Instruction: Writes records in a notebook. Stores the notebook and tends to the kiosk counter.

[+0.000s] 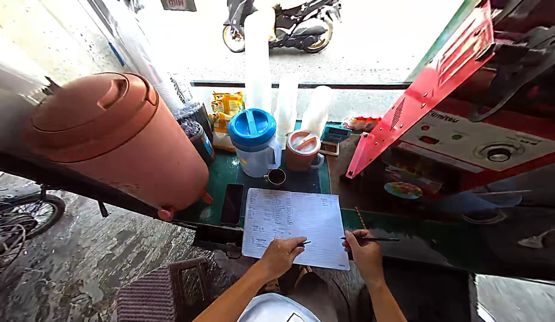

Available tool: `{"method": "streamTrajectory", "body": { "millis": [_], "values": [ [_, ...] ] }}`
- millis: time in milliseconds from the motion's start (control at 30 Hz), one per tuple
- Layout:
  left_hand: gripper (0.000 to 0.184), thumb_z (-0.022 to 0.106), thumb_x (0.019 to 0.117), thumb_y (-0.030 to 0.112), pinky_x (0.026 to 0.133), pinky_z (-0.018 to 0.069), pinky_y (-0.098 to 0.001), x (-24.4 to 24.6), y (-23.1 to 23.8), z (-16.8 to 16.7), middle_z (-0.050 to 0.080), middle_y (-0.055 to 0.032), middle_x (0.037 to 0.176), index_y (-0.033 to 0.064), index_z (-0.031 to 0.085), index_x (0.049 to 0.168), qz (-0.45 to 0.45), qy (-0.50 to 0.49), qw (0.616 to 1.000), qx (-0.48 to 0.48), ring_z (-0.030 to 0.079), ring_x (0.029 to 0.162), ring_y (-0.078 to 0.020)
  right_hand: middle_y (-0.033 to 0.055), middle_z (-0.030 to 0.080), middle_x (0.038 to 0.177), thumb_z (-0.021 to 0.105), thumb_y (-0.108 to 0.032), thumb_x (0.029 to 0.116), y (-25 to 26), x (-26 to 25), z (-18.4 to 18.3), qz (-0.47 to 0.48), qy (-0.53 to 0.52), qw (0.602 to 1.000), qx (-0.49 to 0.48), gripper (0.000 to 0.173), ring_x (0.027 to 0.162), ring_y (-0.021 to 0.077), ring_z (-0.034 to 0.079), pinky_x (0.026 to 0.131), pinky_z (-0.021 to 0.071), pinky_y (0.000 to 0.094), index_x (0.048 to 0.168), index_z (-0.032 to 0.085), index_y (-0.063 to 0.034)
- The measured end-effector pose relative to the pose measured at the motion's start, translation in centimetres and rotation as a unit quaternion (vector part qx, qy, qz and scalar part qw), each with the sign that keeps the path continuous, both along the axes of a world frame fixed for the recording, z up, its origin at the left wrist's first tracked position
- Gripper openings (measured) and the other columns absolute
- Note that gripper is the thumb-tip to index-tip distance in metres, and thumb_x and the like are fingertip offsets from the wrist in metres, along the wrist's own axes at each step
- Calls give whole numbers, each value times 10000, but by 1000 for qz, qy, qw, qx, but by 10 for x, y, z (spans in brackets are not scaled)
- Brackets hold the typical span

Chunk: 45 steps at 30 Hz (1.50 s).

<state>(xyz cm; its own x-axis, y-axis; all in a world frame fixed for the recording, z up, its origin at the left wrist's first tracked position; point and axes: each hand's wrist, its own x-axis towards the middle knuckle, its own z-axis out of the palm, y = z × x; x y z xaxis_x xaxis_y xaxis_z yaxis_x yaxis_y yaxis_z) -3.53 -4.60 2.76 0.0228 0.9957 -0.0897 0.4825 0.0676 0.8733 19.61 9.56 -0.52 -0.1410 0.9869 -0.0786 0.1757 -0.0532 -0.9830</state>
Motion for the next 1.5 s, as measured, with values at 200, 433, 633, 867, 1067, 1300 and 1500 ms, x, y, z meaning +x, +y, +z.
{"method": "streamTrajectory", "body": {
  "millis": [200,433,633,867,1067,1300,1500],
  "values": [
    [393,467,1096,199,947,570,-440,-15,-38,-1,764,-125,1088,71,576,1451,53,-7,998,-36,745,969,-225,-4,662,686,694,-73,914,-9,-6,-4,-2,14,1000,-7,133,529,86,647,512,582,246,973,584,-30],
    [363,441,1104,218,1026,543,-382,-18,-23,-7,717,-125,1230,14,635,1332,84,17,996,-23,701,1121,-187,15,676,747,709,-106,936,33,-24,0,13,17,1000,4,170,596,104,669,584,605,275,999,590,-4],
    [365,399,1098,194,835,586,-377,-19,18,-44,727,-107,987,17,638,1310,62,57,996,-14,705,855,-187,46,719,778,758,-98,929,84,-26,-35,66,8,998,-15,178,629,139,702,620,619,307,982,599,-39],
    [366,387,1104,201,679,572,-291,-28,31,-81,672,-45,785,-9,641,1262,110,10,994,-17,648,671,-105,36,702,743,772,-80,894,102,-44,-56,93,12,996,8,175,617,121,696,596,616,292,947,610,-41],
    [349,384,1103,209,590,518,-240,-35,33,-83,660,21,741,27,646,1245,127,-48,989,-52,594,604,-52,31,702,754,778,-103,894,102,-49,-65,95,14,995,25,172,620,124,704,607,634,303,924,619,-46],
    [322,393,1106,203,536,491,-222,-37,35,-82,649,26,708,55,636,1257,124,-71,988,-61,567,555,-52,18,689,726,801,-160,878,103,-51,-72,84,-28,993,75,189,605,95,679,595,607,287,896,644,-57],
    [320,392,1104,190,528,480,-214,-37,35,-82,657,22,709,54,631,1268,129,-90,986,-64,560,548,-49,17,681,719,822,-153,855,105,-49,-70,92,-11,994,65,201,606,84,671,586,601,277,876,648,-56]
  ]
}}
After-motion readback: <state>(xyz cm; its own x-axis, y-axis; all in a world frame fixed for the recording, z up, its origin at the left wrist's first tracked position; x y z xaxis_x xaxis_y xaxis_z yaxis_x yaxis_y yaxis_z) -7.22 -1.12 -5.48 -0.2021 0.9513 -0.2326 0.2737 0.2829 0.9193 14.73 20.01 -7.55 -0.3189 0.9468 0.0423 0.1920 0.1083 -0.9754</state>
